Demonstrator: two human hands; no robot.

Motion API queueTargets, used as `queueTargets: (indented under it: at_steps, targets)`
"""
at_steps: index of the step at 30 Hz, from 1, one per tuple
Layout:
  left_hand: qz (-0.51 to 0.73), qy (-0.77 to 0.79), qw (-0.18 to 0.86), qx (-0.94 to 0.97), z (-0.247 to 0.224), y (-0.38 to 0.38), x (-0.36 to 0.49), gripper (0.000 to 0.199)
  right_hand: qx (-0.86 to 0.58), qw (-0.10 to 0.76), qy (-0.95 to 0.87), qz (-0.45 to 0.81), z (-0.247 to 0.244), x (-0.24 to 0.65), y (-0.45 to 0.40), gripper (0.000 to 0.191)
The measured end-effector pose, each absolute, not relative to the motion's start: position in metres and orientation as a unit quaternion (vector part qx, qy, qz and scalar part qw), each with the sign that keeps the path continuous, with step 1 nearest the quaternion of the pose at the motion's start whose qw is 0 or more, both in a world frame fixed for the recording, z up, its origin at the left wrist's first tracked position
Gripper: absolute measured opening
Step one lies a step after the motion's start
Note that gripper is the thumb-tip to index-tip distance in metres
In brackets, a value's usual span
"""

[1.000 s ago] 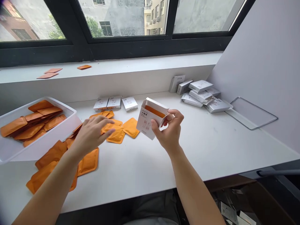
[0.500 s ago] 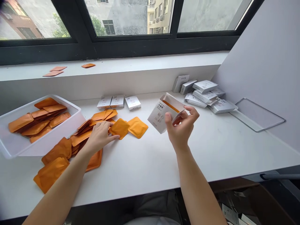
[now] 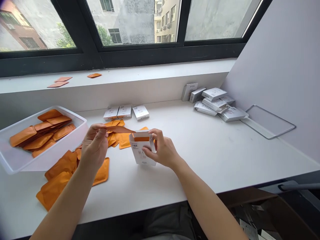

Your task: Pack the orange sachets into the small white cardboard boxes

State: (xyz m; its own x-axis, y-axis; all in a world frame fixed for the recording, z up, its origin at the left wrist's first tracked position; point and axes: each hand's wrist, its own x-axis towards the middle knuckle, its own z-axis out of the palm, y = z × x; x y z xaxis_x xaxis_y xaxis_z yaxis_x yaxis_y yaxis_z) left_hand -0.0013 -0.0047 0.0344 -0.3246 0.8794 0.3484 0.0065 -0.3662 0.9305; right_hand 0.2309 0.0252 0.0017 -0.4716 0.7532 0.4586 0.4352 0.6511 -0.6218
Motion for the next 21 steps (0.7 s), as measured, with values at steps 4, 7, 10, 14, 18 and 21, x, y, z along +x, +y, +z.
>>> queueTargets:
  at_steps: [4,7,10,14,18,21]
  targets:
    - [0.629,0.441,0.424,0.479,0.027,-0.008,0.007,0.014,-0.334,0.372,-0.838,0.219,0.0,0.224,0.02,0.046]
    - [0.586,0.426,0.481,0.493,0.026,-0.012,0.009,0.016,-0.332,0.375,-0.84,0.209,0.0,0.223,0.018,0.047]
    - [0.611,0.41,0.477,0.481,0.032,-0.015,0.008,0.019,-0.35,0.372,-0.837,0.198,0.0,0.223,0.019,0.048]
    - [0.614,0.424,0.456,0.484,0.033,-0.018,0.011,0.026,-0.353,0.376,-0.833,0.202,0.0,0.223,0.019,0.047]
    - [0.562,0.492,0.385,0.542,0.025,-0.017,0.018,0.025,-0.319,0.402,-0.834,0.202,-0.001,0.221,0.018,0.046]
    - [0.576,0.499,0.336,0.554,0.023,-0.014,0.022,0.025,-0.31,0.403,-0.835,0.208,-0.003,0.219,0.016,0.046]
